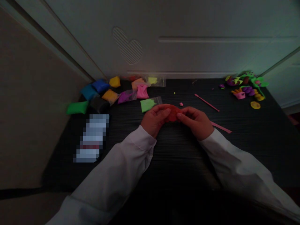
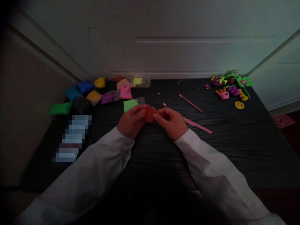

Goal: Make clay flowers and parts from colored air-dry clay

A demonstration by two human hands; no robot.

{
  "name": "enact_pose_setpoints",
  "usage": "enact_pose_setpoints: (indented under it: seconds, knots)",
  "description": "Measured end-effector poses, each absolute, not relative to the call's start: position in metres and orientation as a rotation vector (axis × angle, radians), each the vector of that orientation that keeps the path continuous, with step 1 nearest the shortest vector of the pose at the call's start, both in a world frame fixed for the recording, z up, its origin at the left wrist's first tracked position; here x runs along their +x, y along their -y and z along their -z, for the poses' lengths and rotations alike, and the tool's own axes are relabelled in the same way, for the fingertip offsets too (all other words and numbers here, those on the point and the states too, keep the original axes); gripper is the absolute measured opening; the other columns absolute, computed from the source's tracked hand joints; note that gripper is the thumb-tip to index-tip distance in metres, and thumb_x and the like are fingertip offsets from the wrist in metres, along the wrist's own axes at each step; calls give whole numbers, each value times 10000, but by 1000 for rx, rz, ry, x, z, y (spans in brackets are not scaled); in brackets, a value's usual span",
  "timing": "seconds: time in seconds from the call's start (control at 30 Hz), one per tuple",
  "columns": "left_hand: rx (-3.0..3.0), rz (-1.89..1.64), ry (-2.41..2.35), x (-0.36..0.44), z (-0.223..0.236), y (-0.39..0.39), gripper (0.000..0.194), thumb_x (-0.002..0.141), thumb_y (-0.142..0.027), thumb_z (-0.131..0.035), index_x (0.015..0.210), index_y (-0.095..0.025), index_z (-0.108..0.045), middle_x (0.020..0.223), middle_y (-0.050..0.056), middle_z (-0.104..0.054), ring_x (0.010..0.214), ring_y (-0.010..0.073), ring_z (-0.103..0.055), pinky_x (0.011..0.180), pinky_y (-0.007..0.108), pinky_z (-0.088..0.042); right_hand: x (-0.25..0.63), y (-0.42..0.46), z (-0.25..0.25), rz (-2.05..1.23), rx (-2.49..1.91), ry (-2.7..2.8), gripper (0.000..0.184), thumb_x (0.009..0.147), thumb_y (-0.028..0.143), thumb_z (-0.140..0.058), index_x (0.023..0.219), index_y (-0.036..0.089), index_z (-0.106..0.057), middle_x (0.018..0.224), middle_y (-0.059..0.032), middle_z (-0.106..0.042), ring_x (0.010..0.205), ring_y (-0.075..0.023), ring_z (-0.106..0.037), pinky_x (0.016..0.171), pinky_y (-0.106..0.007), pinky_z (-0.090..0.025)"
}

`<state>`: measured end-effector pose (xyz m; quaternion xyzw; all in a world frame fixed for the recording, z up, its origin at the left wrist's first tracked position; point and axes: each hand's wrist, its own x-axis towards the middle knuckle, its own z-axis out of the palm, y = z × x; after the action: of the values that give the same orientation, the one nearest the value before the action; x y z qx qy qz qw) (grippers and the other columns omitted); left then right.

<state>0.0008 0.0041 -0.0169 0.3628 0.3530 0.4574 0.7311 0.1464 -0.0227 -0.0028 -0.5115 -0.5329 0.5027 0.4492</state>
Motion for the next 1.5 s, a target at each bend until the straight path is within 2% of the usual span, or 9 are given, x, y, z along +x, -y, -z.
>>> enact_pose_setpoints:
  seconds: [0.17, 0.47, 1.1, 1.5]
  knots:
    - [819, -1057, -826, 1, 18, -5, 318, 538, -187, -682, 831, -159, -561, 754, 10, -644, 651, 110, -593, 693, 290, -462, 147, 22, 0, -1260, -1291, 1289, 126, 660, 286, -593, 703, 173, -558, 634, 29, -580, 553, -69, -504, 562, -228, -410]
    - [876, -1070, -840, -1, 21, -5, 311, 545, -216, -681, 834, -174, -573, 784, -4, -647, 703, 116, -603, 761, 319, -451, 147, 22, 0, -1275, -1278, 1289, 123, 672, 291, -581, 716, 177, -564, 629, 31, -579, 538, -66, -493, 544, -221, -404]
    - [944, -975, -809, -2, 24, -4, 322, 547, -186, -683, 853, -166, -584, 815, 15, -651, 726, 126, -597, 775, 329, -443, 145, 24, -1, -1255, -1265, 1332, 103, 681, 271, -572, 715, 174, -559, 677, 13, -616, 610, -91, -551, 611, -250, -428]
    - [993, -907, -752, -2, 23, -4, 174, 604, -205, -645, 767, -151, -613, 699, -6, -644, 652, 117, -593, 724, 312, -448, 145, 24, -1, -1265, -1217, 1264, 101, 681, 243, -574, 726, 160, -539, 659, 24, -562, 593, -69, -505, 597, -231, -408]
